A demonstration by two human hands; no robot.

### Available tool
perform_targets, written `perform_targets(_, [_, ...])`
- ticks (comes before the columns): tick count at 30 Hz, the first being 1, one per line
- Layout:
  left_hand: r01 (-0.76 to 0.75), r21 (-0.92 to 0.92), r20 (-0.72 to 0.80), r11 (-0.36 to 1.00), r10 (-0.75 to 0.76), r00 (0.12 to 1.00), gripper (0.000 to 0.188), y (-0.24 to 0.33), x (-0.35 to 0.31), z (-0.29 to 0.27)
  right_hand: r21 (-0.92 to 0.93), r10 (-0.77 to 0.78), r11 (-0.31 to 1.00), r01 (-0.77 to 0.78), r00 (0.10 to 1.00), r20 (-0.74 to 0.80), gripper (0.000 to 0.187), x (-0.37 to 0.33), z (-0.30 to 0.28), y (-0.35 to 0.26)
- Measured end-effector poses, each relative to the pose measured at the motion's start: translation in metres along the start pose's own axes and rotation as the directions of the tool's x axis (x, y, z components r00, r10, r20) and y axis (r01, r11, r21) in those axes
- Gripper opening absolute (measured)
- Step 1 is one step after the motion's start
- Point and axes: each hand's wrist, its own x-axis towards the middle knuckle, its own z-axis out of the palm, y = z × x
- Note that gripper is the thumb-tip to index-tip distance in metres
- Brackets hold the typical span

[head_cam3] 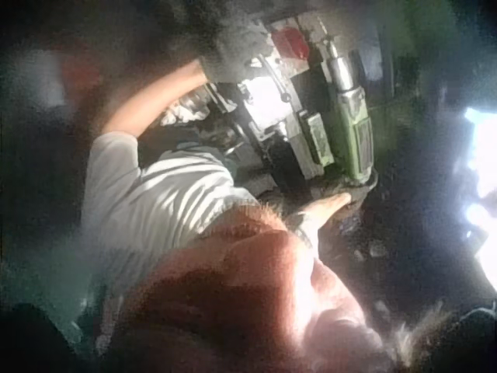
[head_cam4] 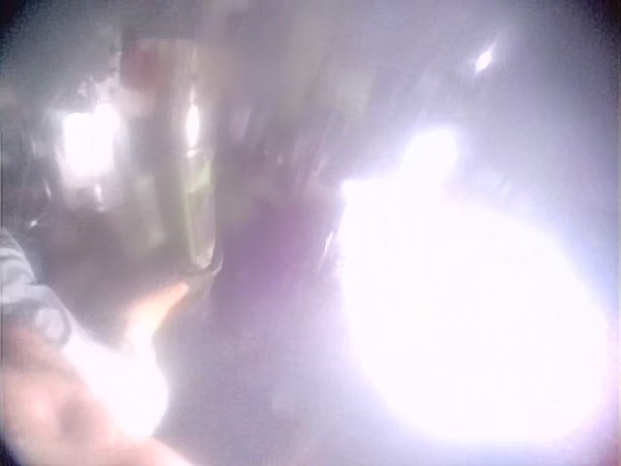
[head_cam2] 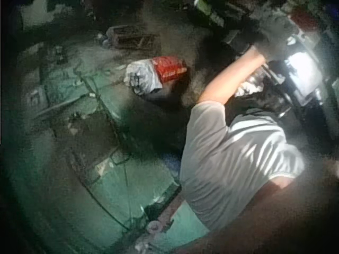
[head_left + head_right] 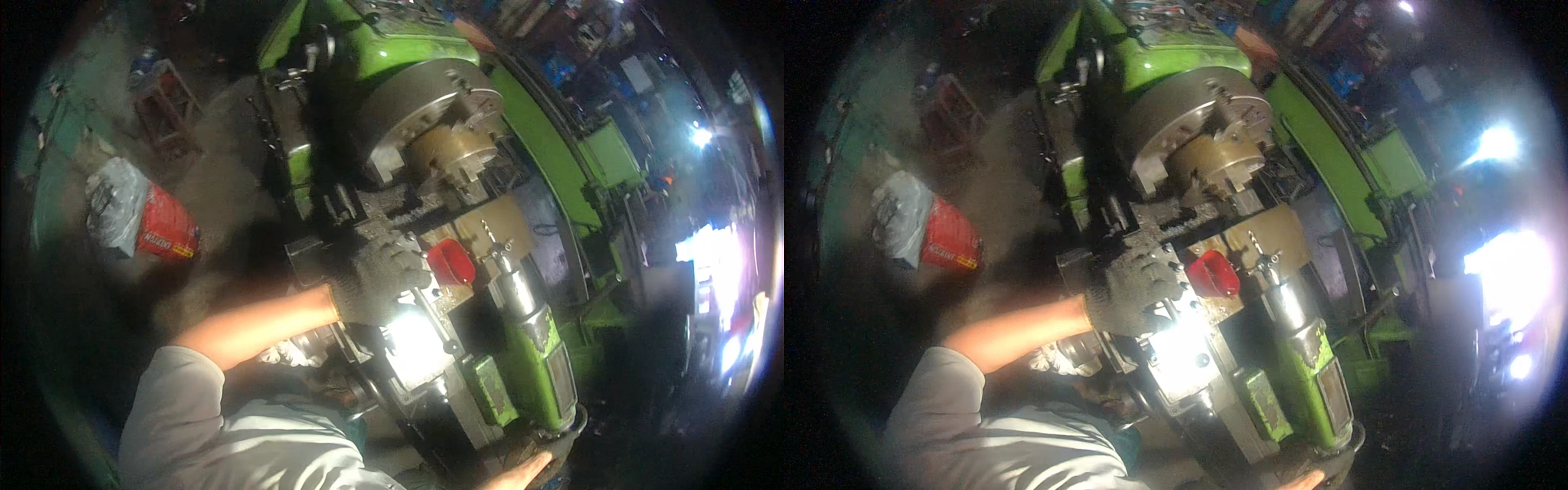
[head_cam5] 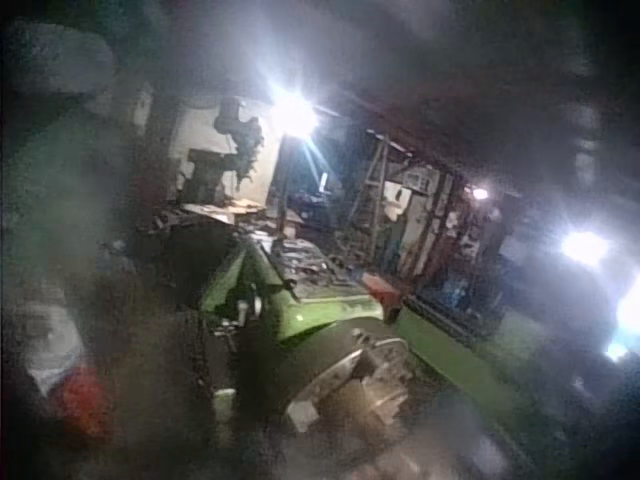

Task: The person operates a green metal lathe in a workshop, securing a cylindrical metal workpiece in the chuck and using a wrench to tighten it. They adjust the tailstock and tool post, then engage the lathe to machine the workpiece while applying cutting fluid from a red container. The person repeatedly checks alignment and makes fine adjustments throughout the process.

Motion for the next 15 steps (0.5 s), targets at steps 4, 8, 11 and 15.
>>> perform_targets(4, [-0.005, -0.011, -0.002, 1.0, 0.005, 1.0, 0.046, 0.002, -0.001, 0.004, 0.09, -0.008, 0.996, 0.001, 0.997, 0.077, 0.053, 0.057, -0.084, 0.036])
perform_targets(8, [-0.034, 0.0, -0.007, 0.999, 0.034, 0.999, 0.047, 0.001, -0.003, 0.001, 0.173, 0.101, 0.98, -0.102, 0.995, 0.013, 0.061, 0.042, -0.069, 0.031])
perform_targets(11, [-0.036, 0.011, -0.022, 0.999, 0.037, 0.999, 0.036, 0.009, 0.004, 0.002, 0.182, 0.095, 0.979, -0.086, 0.995, -0.04, 0.056, 0.048, -0.072, 0.031])
perform_targets(15, [-0.007, 0.001, -0.028, 1.0, 0.007, 1.0, 0.036, 0.009, 0.0, -0.001, 0.234, 0.117, 0.968, -0.094, 0.989, -0.088, 0.052, 0.034, -0.051, 0.038])
